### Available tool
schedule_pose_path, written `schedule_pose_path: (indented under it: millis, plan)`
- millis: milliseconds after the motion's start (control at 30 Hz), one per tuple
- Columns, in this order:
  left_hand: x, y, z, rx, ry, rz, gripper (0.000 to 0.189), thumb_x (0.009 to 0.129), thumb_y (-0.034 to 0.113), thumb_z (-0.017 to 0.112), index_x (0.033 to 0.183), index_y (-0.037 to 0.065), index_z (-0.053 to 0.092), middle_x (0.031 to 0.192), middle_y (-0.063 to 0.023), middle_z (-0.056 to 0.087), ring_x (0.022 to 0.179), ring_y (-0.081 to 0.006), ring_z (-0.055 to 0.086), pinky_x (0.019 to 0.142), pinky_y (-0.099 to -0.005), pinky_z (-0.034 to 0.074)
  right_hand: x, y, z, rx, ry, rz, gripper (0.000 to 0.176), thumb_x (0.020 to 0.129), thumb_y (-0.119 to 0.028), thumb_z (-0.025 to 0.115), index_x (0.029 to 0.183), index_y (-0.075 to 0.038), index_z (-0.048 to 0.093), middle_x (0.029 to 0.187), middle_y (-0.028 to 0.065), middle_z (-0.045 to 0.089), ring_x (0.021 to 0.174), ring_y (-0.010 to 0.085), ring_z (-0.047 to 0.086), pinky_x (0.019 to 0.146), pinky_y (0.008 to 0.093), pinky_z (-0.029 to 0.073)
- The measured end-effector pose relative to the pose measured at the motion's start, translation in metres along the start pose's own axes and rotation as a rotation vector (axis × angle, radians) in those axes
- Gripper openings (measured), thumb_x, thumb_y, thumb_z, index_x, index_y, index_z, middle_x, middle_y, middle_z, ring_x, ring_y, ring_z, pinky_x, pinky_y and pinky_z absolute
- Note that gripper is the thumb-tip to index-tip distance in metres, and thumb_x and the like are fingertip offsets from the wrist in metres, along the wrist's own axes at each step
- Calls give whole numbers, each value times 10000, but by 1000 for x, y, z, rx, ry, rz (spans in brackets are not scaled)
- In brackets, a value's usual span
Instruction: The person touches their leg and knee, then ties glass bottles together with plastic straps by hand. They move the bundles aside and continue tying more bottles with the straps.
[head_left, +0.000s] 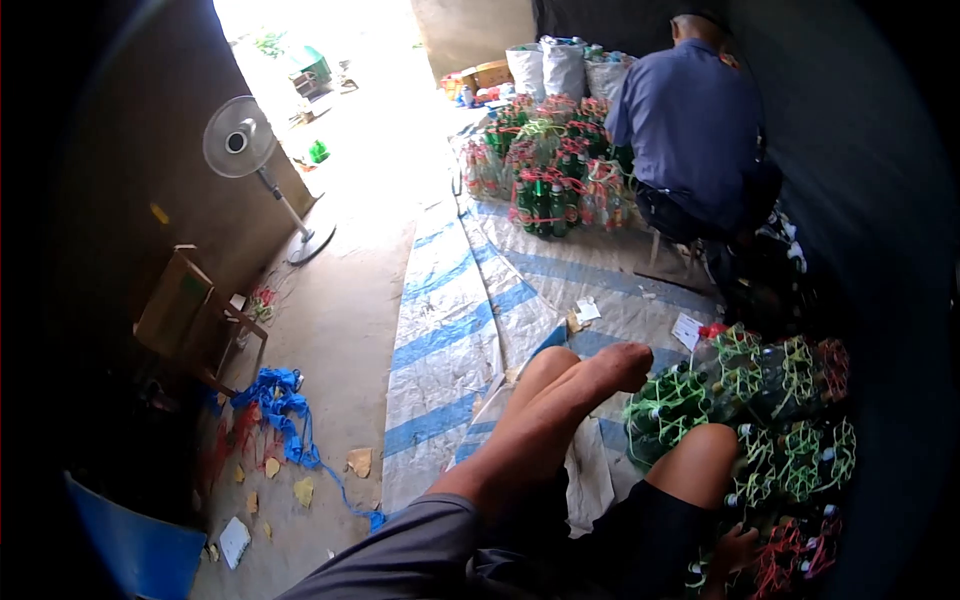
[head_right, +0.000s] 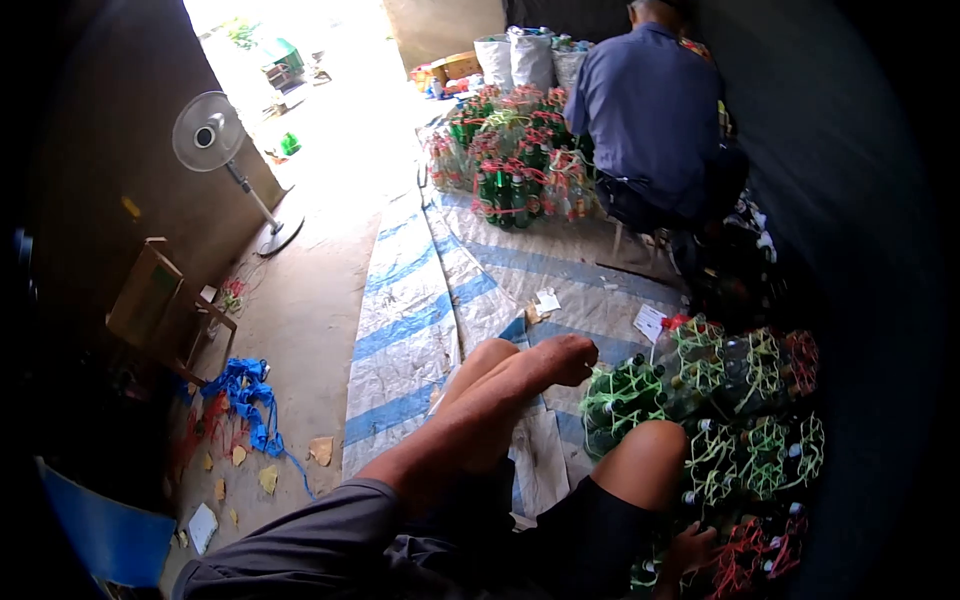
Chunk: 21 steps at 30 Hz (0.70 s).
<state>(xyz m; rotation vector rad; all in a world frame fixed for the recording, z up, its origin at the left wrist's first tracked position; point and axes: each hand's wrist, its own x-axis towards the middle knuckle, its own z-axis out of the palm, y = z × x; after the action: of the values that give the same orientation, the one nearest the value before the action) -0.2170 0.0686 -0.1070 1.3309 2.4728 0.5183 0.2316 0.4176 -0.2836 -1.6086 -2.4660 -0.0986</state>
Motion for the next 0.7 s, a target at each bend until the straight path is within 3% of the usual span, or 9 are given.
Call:
schedule_pose_path:
  millis: [33, 100, 133, 233, 300, 367, 500, 533, 700]
  plan:
    - [3, 7, 4, 6, -5, 0, 141, 888, 164, 730, 903, 32, 776, 937, -231, 765, 914, -431, 743, 813, -484, 598, -1, 4, -4, -88, 9, -64, 402, 1028, -428, 711, 1251, -101, 636, 1133, 195, 760, 1156, 481, 677, 1124, 610, 459]
    - [-8, 9, -12, 18, -6, -9, 139, 894, 148, 718, 930, 26, 774, 960, -231, 766, 946, -434, 744, 827, -488, 598, -1, 2, -6, 16, -27, -25, 405, 1038, -414, 702, 1266, -88, 624, 1099, 202, 763, 985, 458, 733, 859, 580, 569]
    - [-12, 7, -21, 27, -9, -9, 140, 896, 140, 713, 944, 23, 773, 972, -231, 766, 961, -435, 744, 834, -490, 598, -2, 5, -5, -23, 23, -90, 397, 1038, -406, 704, 1258, -85, 626, 1104, 204, 764, 983, 456, 736, 838, 564, 578]
    - [-14, 9, -25, 27, -13, -36, 298, 867, 207, 760, 1101, 30, 807, 1029, -247, 784, 1032, -389, 772, 925, -445, 612, -5, 5, -8, 78, -5, -93, 413, 1062, -427, 664, 1272, -74, 619, 1126, 226, 759, 1010, 463, 727, 886, 595, 556]
    - [-24, 27, -43, -81, 1, -91, 195, 879, 156, 688, 990, 47, 806, 1021, -241, 774, 1018, -429, 755, 882, -483, 620, -8, -3, -24, 42, 17, -91, 401, 1058, -418, 673, 1270, -81, 625, 1086, 213, 766, 993, 461, 731, 866, 583, 566]
    - [-26, 27, -43, -47, 4, -57, 186, 928, 148, 742, 1087, 72, 802, 980, -205, 781, 906, -387, 750, 821, -452, 591, -9, 0, -18, -12, 128, -159, 401, 1040, -418, 697, 1260, -89, 629, 1000, 194, 770, 940, 445, 740, 812, 567, 573]
    - [-20, 20, -39, -48, -43, -88, 267, 911, 169, 722, 1142, 76, 816, 1097, -203, 797, 1063, -404, 759, 937, -468, 612, -10, -3, -20, 24, 157, -162, 394, 1032, -424, 701, 1236, -95, 627, 956, 203, 762, 891, 448, 736, 777, 566, 569]
    - [-25, 20, -37, -21, 45, -11, 201, 936, 117, 739, 1117, 61, 804, 1017, -182, 799, 915, -354, 769, 823, -431, 606, -10, -3, -20, 24, 148, -151, 393, 1032, -421, 701, 1235, -93, 626, 944, 210, 759, 874, 455, 732, 770, 571, 566]
    - [-27, 25, -45, -27, -25, -40, 236, 959, 135, 739, 1175, 56, 795, 1001, -187, 799, 898, -343, 766, 803, -422, 601, -13, -7, -28, 58, 113, -120, 396, 1036, -417, 699, 1238, -87, 617, 945, 214, 755, 942, 469, 714, 830, 600, 545]
